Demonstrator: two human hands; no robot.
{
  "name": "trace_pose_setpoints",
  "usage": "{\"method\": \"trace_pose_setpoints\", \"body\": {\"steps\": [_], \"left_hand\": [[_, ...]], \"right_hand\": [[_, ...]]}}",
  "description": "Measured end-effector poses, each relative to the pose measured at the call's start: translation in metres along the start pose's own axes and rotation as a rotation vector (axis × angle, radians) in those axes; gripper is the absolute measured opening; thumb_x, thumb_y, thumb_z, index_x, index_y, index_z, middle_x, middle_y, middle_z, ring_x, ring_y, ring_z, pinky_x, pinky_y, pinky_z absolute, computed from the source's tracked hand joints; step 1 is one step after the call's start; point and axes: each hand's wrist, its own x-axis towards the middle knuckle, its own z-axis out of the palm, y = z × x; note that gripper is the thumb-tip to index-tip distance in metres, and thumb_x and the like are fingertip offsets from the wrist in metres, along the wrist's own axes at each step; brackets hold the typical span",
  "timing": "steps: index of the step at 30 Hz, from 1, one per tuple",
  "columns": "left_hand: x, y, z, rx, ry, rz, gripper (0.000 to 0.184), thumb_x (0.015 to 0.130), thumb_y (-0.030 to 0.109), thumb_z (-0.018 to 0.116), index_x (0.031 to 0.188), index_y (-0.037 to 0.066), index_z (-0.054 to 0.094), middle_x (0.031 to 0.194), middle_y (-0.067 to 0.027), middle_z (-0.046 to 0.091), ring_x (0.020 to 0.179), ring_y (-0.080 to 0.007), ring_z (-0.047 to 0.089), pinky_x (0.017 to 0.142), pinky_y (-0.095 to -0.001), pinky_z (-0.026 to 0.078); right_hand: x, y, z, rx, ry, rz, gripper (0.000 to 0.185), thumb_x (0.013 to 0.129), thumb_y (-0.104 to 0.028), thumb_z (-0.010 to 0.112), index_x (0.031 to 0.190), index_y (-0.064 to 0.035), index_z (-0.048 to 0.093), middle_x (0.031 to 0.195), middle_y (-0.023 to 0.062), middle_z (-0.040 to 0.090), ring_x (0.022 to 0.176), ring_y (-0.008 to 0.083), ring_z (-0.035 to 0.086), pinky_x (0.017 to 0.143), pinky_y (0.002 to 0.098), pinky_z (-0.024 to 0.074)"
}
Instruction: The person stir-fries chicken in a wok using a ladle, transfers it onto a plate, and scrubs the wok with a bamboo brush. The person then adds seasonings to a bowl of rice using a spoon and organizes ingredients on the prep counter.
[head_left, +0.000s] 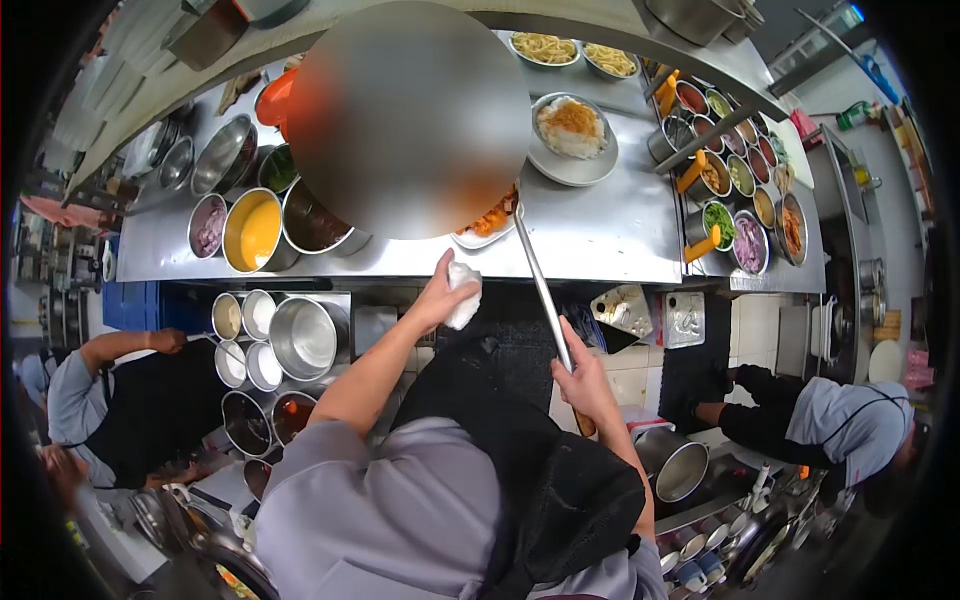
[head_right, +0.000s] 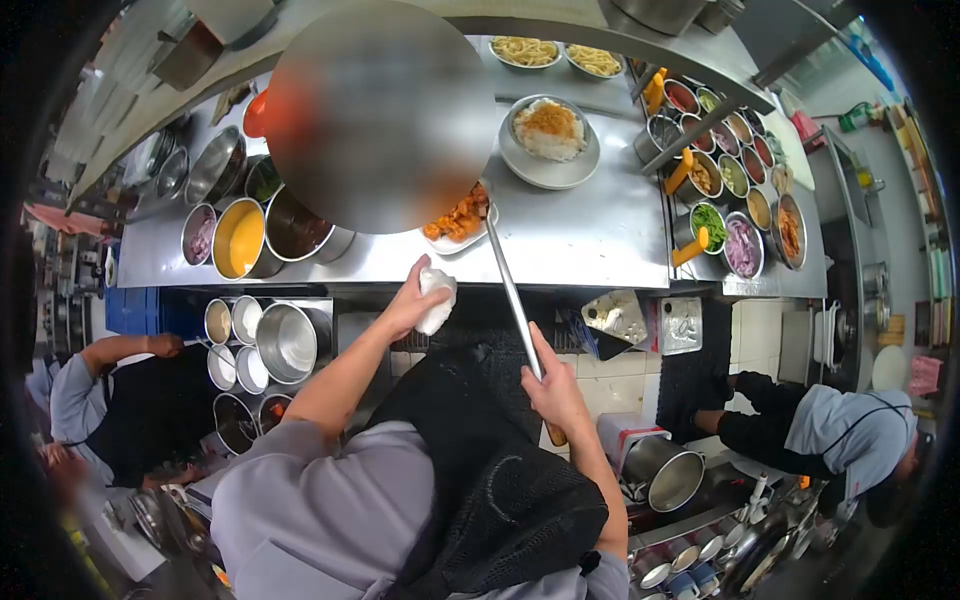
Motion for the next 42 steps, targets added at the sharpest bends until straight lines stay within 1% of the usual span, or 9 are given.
{"method": "trace_pose_setpoints", "body": {"steps": [2,12,18,24,26,31,32,37,42], "left_hand": [[0.009,0.001,0.006,-0.082,-0.026,0.02,0.09,0.08,0.017,0.072,0.148,0.002,0.015,0.125,-0.0161,0.051,0.111,-0.0204,0.054,0.092,-0.0327,0.046],[0.035,0.012,0.022,-0.238,-0.098,-0.019,0.087,0.081,0.012,0.068,0.148,0.0,0.013,0.112,-0.0106,0.056,0.094,-0.017,0.059,0.078,-0.0301,0.051],[0.024,0.002,0.026,-0.185,-0.055,-0.021,0.071,0.082,0.013,0.067,0.141,0.002,0.029,0.109,-0.0102,0.057,0.092,-0.0178,0.06,0.077,-0.031,0.052],[0.021,-0.02,0.068,-0.507,-0.248,-0.215,0.019,0.087,0.012,0.06,0.103,0.002,0.059,0.088,-0.0091,0.064,0.074,-0.0182,0.064,0.061,-0.0296,0.052],[0.025,-0.019,0.087,-0.694,-0.277,-0.324,0.017,0.089,0.014,0.057,0.102,0.003,0.058,0.085,-0.0085,0.063,0.07,-0.0182,0.062,0.058,-0.0292,0.051],[0.039,0.01,0.112,-0.917,-0.363,-0.514,0.02,0.09,0.024,0.056,0.096,0.005,0.057,0.083,-0.0079,0.062,0.066,-0.0163,0.059,0.051,-0.0263,0.046],[0.04,0.024,0.122,-0.946,-0.193,-0.565,0.022,0.089,0.025,0.056,0.095,0.005,0.057,0.083,-0.0082,0.062,0.065,-0.0166,0.059,0.048,-0.0257,0.044],[0.066,0.037,0.144,-1.267,-0.57,-0.548,0.023,0.088,0.023,0.056,0.097,0.002,0.055,0.086,-0.0109,0.06,0.066,-0.0179,0.058,0.048,-0.0238,0.044],[0.073,0.025,0.143,-1.23,-0.385,-0.49,0.03,0.089,0.026,0.05,0.101,-0.001,0.054,0.084,-0.0107,0.058,0.065,-0.0179,0.055,0.045,-0.022,0.043]], "right_hand": [[0.0,-0.007,-0.004,-0.117,0.03,-0.002,0.067,0.086,-0.005,0.057,0.147,-0.0197,0.033,0.056,0.0056,0.051,0.046,0.0122,0.051,0.047,0.0307,0.0442],[-0.008,-0.028,-0.01,-0.087,0.078,0.022,0.067,0.087,-0.004,0.056,0.147,-0.0201,0.033,0.06,0.0056,0.054,0.049,0.0088,0.05,0.047,0.0294,0.0446],[-0.023,-0.038,-0.01,-0.035,0.069,0.039,0.067,0.087,-0.004,0.058,0.147,-0.0204,0.034,0.062,0.0035,0.054,0.048,0.0078,0.049,0.046,0.0282,0.0436],[-0.026,-0.033,0.003,-0.383,0.15,-0.094,0.063,0.084,-0.003,0.058,0.143,-0.0177,0.04,0.072,0.0207,0.062,0.063,0.0343,0.065,0.061,0.0386,0.0489],[-0.026,-0.034,0.007,-0.395,0.189,-0.128,0.063,0.083,-0.003,0.058,0.142,-0.0153,0.041,0.083,0.0273,0.062,0.08,0.0437,0.062,0.069,0.0424,0.0487],[-0.037,-0.042,0.011,-0.441,0.229,-0.182,0.062,0.083,-0.002,0.059,0.142,-0.0126,0.041,0.086,0.0268,0.063,0.081,0.0431,0.063,0.07,0.0427,0.0491],[-0.039,-0.044,0.012,-0.447,0.239,-0.175,0.062,0.083,-0.002,0.059,0.142,-0.0118,0.041,0.086,0.0267,0.063,0.081,0.0431,0.063,0.07,0.0429,0.0491],[-0.036,-0.025,0.017,-0.475,0.278,-0.234,0.062,0.083,-0.001,0.059,0.141,-0.0121,0.042,0.087,0.0263,0.063,0.083,0.0422,0.064,0.07,0.0425,0.0497],[-0.043,-0.033,0.019,-0.437,0.31,-0.264,0.063,0.082,0.0,0.06,0.141,-0.0129,0.042,0.091,0.0256,0.064,0.083,0.0422,0.064,0.07,0.042,0.0503]]}}
